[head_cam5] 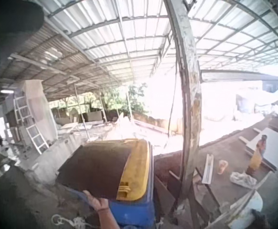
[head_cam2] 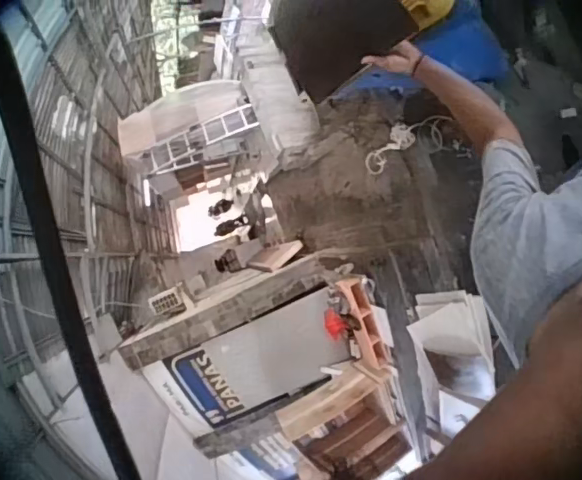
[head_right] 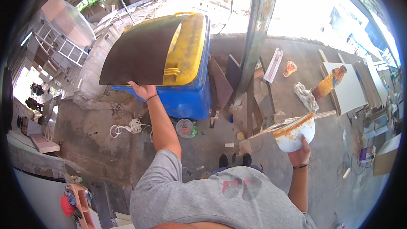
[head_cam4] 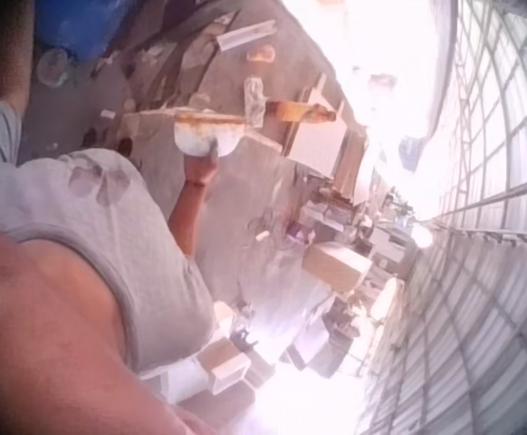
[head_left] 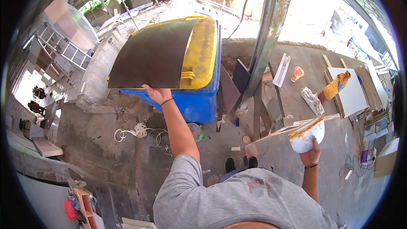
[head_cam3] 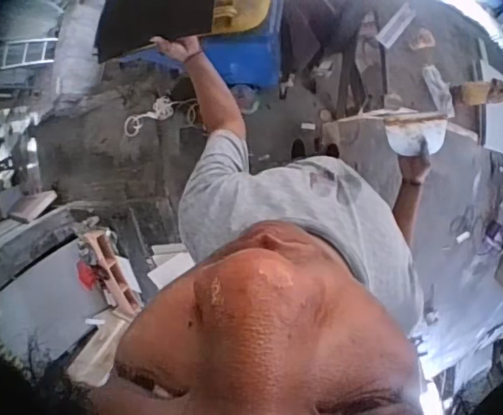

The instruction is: The person pours adhesive from a bottle onto a wooden board, spreads it across the surface using a plastic scraper, and then wipes the surface of another board with a cloth.

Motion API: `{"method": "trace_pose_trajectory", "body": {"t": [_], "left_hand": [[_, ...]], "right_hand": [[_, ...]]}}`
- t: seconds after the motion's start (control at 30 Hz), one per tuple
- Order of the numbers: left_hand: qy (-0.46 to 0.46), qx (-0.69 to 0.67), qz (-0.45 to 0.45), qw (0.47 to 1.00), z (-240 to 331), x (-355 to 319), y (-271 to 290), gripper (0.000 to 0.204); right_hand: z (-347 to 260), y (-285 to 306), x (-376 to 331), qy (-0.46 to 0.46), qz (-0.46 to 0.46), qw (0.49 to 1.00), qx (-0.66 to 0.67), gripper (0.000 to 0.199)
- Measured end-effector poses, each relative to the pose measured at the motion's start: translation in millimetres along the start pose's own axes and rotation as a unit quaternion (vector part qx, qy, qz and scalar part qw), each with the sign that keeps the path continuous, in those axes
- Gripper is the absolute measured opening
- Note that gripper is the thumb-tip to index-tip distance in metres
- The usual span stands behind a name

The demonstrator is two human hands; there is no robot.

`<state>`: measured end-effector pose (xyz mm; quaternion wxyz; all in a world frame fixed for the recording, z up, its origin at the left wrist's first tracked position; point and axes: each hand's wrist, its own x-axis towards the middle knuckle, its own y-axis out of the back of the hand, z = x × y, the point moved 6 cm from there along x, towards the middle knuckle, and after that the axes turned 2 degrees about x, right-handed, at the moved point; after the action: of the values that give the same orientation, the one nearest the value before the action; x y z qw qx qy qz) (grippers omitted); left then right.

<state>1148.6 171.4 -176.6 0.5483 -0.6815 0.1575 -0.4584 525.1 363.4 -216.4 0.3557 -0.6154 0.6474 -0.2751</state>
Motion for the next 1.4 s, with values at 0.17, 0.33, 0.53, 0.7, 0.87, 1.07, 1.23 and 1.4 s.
{"method": "trace_pose_trajectory", "body": {"t": [0.17, 0.33, 0.53, 0.7, 0.87, 1.07, 1.23, 1.4], "left_hand": [[0.035, 0.177, 0.111, 0.977, 13.2, -27.9, 18.4, 0.069], [0.116, 0.354, 0.249, 0.894, 35.1, -36.6, 27.0, 0.081], [0.163, 0.458, 0.314, 0.815, 46.2, -41.7, 21.2, 0.111], [0.100, 0.446, 0.363, 0.812, 71.2, -45.4, 37.4, 0.098], [0.074, 0.478, 0.330, 0.811, 65.6, -70.6, 36.6, 0.115], [0.237, 0.481, 0.425, 0.730, 14.1, -232.6, 112.5, 0.105], [0.580, 0.501, 0.435, 0.472, -53.8, -447.5, 72.5, 0.121], [0.701, 0.488, 0.180, 0.488, -124.1, -559.0, 123.4, 0.090]], "right_hand": [[14.8, -7.6, 5.8, -0.027, 0.013, 1.000, 0.007, 0.057], [25.4, -8.8, 14.6, -0.039, 0.012, 0.999, 0.009, 0.057], [28.6, 4.0, 14.9, -0.040, 0.033, 0.998, 0.025, 0.056], [36.5, -3.8, 18.8, -0.037, 0.024, 0.999, 0.025, 0.054], [35.5, 4.3, 17.4, -0.024, 0.038, 0.998, 0.037, 0.052], [16.7, 13.1, 6.9, -0.014, 0.071, 0.997, 0.039, 0.052], [-27.2, 55.4, -19.9, 0.042, 0.193, 0.979, 0.045, 0.049], [-77.3, 102.8, -66.9, 0.111, 0.239, 0.963, 0.052, 0.048]]}}
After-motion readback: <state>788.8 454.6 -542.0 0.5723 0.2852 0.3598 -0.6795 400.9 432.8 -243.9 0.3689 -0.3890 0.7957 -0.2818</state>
